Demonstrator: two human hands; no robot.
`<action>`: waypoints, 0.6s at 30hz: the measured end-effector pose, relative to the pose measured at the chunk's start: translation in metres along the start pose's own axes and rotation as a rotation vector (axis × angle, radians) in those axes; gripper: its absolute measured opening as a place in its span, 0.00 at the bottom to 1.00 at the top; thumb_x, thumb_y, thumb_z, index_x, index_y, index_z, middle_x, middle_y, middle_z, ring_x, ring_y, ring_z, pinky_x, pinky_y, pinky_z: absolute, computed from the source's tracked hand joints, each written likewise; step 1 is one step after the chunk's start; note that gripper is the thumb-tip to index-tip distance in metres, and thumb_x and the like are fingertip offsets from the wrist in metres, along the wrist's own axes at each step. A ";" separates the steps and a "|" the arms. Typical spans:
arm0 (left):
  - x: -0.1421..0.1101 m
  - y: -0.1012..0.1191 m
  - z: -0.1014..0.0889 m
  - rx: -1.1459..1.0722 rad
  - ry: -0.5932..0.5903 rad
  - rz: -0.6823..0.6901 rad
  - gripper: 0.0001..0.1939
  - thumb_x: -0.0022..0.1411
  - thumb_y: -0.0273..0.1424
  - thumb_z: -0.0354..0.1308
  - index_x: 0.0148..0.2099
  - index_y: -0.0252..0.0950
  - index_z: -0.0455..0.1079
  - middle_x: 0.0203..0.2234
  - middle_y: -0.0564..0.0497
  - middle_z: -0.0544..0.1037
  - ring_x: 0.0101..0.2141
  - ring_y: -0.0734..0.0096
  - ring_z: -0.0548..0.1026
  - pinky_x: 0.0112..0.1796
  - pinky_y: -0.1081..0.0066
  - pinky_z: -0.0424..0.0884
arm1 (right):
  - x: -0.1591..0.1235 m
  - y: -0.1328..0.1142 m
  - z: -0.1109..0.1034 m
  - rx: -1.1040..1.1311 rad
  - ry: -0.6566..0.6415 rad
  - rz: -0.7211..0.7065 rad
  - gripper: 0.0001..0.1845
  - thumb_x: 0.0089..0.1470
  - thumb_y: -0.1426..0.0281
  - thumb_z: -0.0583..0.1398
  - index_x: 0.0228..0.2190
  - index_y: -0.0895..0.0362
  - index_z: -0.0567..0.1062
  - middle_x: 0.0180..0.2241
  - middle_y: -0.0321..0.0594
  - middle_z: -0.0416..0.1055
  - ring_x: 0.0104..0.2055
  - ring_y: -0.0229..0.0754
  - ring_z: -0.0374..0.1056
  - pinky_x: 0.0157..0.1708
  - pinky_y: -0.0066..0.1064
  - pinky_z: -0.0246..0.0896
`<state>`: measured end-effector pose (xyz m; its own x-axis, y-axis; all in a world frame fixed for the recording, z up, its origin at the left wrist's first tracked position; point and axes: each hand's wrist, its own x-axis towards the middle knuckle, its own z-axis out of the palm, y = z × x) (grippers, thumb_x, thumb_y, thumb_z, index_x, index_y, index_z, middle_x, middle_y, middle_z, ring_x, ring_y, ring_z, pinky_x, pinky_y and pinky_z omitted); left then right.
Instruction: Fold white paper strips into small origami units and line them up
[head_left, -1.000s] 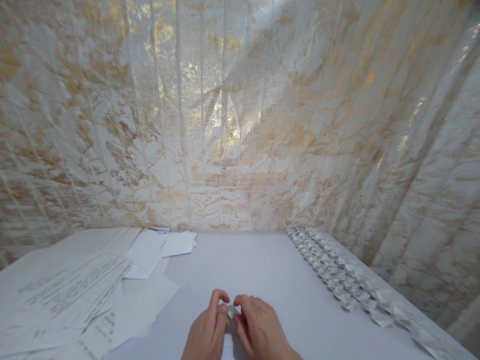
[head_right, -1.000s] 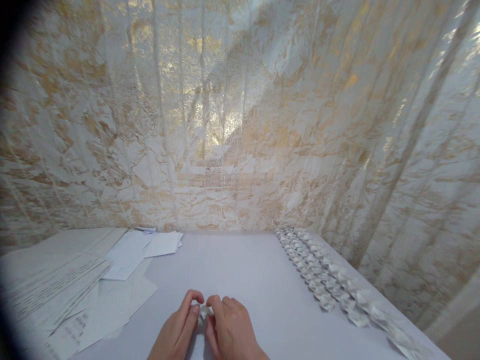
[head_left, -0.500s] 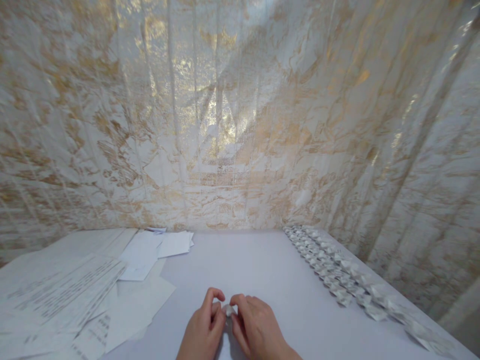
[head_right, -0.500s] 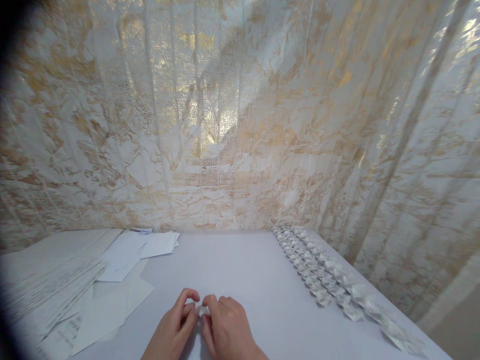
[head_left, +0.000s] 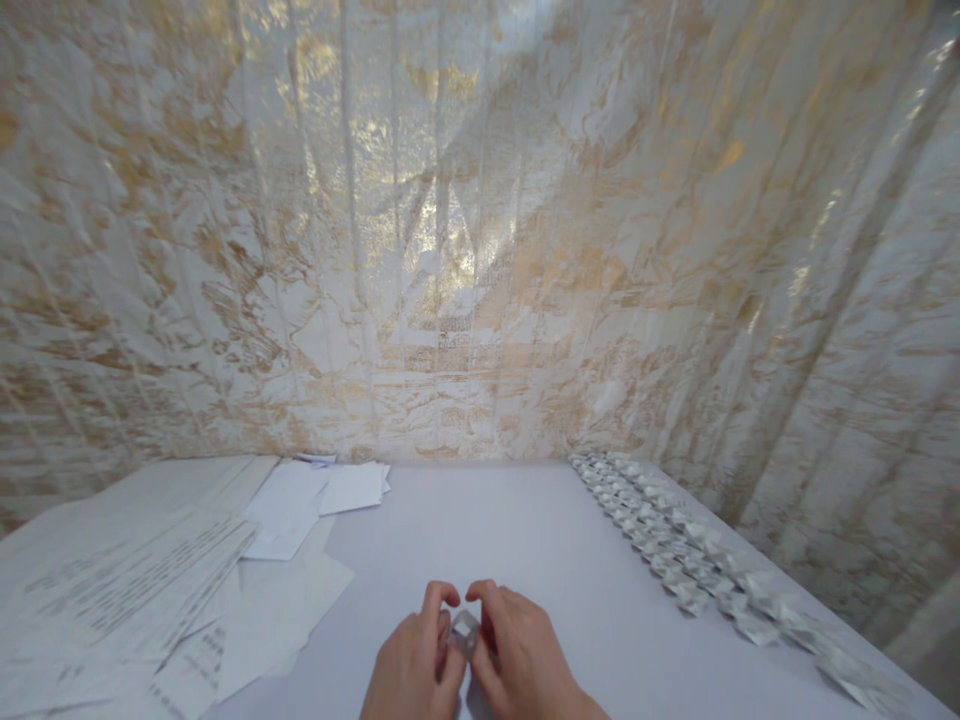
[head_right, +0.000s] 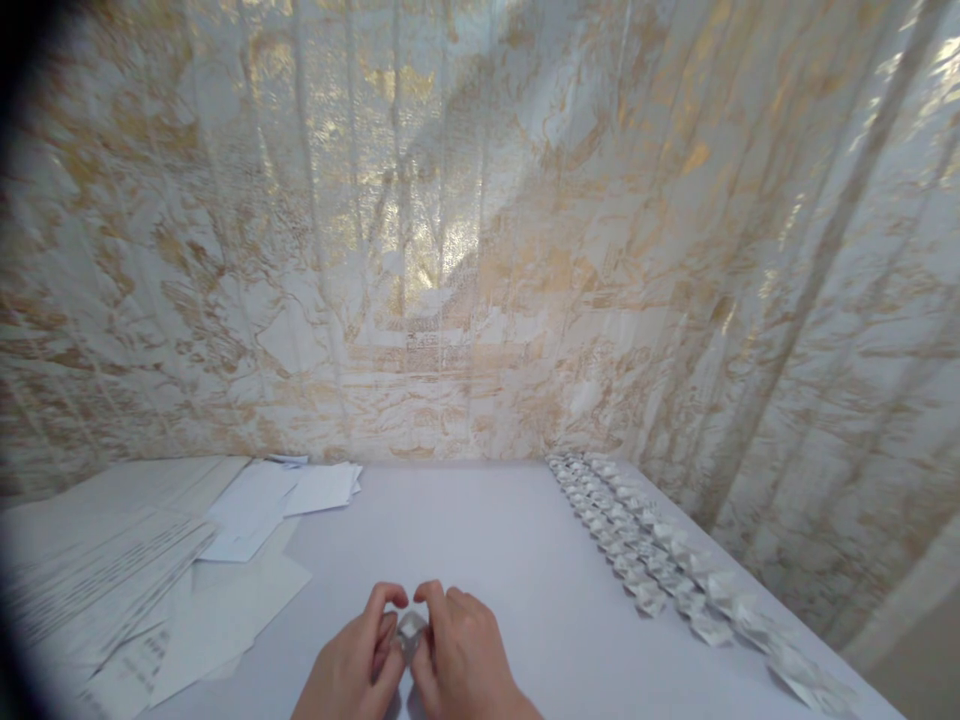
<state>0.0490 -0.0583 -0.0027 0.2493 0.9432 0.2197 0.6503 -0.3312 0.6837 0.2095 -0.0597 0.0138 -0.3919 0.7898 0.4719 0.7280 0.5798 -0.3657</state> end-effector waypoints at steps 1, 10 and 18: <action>-0.001 0.000 0.001 0.026 0.000 0.014 0.09 0.64 0.28 0.44 0.46 0.43 0.57 0.26 0.55 0.77 0.33 0.60 0.78 0.35 0.69 0.63 | 0.000 0.001 0.001 0.021 0.005 0.017 0.19 0.46 0.79 0.53 0.43 0.56 0.66 0.28 0.38 0.72 0.29 0.44 0.70 0.30 0.30 0.58; -0.002 -0.001 0.004 0.097 0.004 0.060 0.14 0.62 0.22 0.46 0.49 0.41 0.58 0.28 0.53 0.79 0.35 0.59 0.79 0.35 0.68 0.65 | -0.001 0.006 0.003 0.164 -0.022 0.132 0.15 0.54 0.76 0.50 0.44 0.55 0.64 0.26 0.34 0.69 0.26 0.42 0.69 0.28 0.28 0.57; -0.004 0.001 0.004 0.077 -0.001 0.098 0.15 0.61 0.21 0.46 0.48 0.42 0.57 0.26 0.57 0.75 0.31 0.63 0.77 0.35 0.70 0.63 | -0.002 0.014 0.010 0.206 -0.015 0.121 0.13 0.60 0.75 0.46 0.45 0.55 0.62 0.25 0.33 0.69 0.26 0.42 0.69 0.28 0.28 0.58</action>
<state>0.0511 -0.0626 -0.0055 0.3147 0.9063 0.2821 0.6758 -0.4226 0.6039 0.2150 -0.0514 -0.0006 -0.3187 0.8578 0.4032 0.6409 0.5084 -0.5751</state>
